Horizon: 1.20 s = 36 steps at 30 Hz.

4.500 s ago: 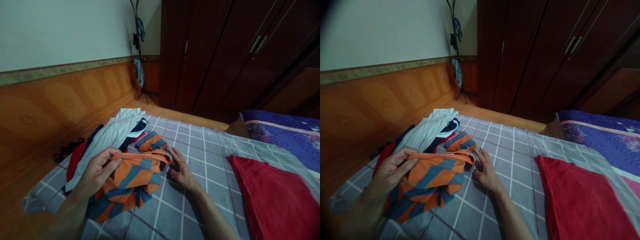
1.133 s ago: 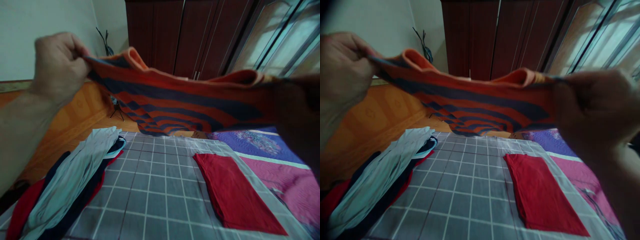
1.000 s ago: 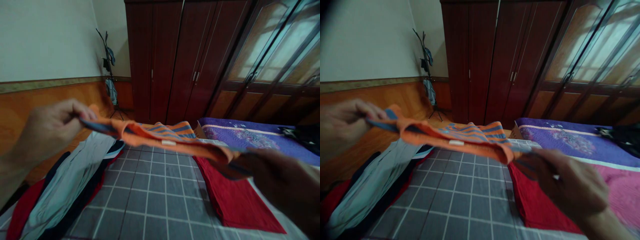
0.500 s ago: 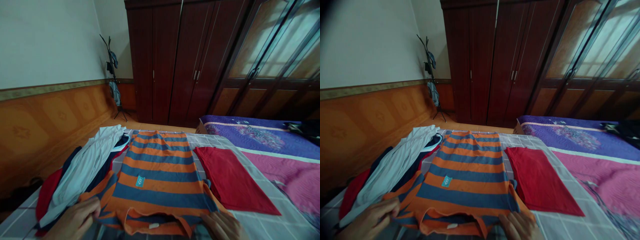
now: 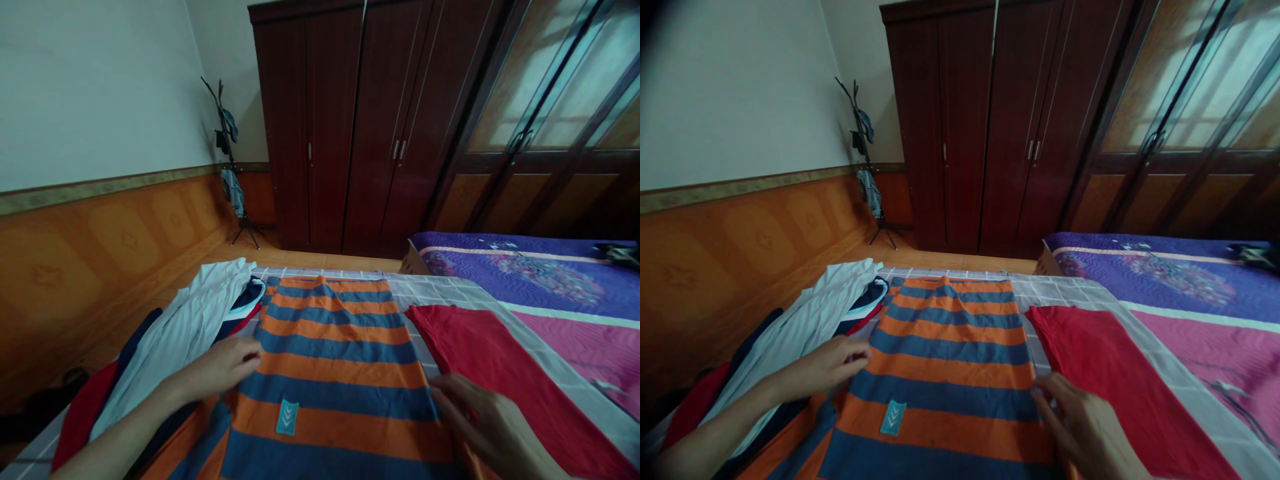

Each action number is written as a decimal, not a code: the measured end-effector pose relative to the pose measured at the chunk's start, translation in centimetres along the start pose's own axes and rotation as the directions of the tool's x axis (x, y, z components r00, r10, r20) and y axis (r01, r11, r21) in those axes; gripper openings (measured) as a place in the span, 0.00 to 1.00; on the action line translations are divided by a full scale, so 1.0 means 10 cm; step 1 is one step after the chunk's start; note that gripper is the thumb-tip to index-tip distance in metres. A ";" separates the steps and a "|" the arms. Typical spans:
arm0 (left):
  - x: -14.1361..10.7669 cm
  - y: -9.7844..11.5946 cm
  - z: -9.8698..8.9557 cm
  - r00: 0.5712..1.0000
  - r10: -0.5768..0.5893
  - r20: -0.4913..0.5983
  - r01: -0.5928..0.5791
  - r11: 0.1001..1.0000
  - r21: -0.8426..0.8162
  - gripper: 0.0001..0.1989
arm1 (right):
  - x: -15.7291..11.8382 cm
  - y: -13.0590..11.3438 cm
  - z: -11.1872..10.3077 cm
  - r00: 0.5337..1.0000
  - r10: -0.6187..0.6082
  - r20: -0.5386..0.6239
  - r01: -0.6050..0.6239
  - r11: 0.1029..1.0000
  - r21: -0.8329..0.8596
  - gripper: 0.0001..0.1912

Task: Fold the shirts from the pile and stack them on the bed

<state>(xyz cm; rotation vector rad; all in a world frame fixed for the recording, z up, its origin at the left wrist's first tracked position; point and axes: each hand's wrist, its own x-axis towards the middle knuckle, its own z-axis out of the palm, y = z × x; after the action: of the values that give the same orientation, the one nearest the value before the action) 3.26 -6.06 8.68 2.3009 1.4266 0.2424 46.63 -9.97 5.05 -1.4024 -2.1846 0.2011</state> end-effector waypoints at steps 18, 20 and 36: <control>1.99 -1.23 0.47 0.749 -0.424 -0.509 0.529 0.845 0.074 0.13 | 2.19 1.64 0.85 0.758 0.620 0.202 -0.634 0.773 0.005 0.13; 2.02 -1.28 0.47 0.744 -0.442 -0.501 0.539 0.840 0.060 0.12 | 2.17 1.68 0.88 0.753 0.625 0.204 -0.645 0.763 0.041 0.14; 2.03 -1.80 0.32 0.505 -0.610 -0.611 0.513 0.781 -0.356 0.12 | 2.15 1.48 0.84 0.788 0.609 0.097 -0.605 0.793 -0.068 0.14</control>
<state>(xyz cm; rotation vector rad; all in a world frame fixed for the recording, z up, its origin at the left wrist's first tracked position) -0.86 18.02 -3.53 1.5140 2.3655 1.0608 47.38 16.91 -0.34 -2.1295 -1.7426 0.4870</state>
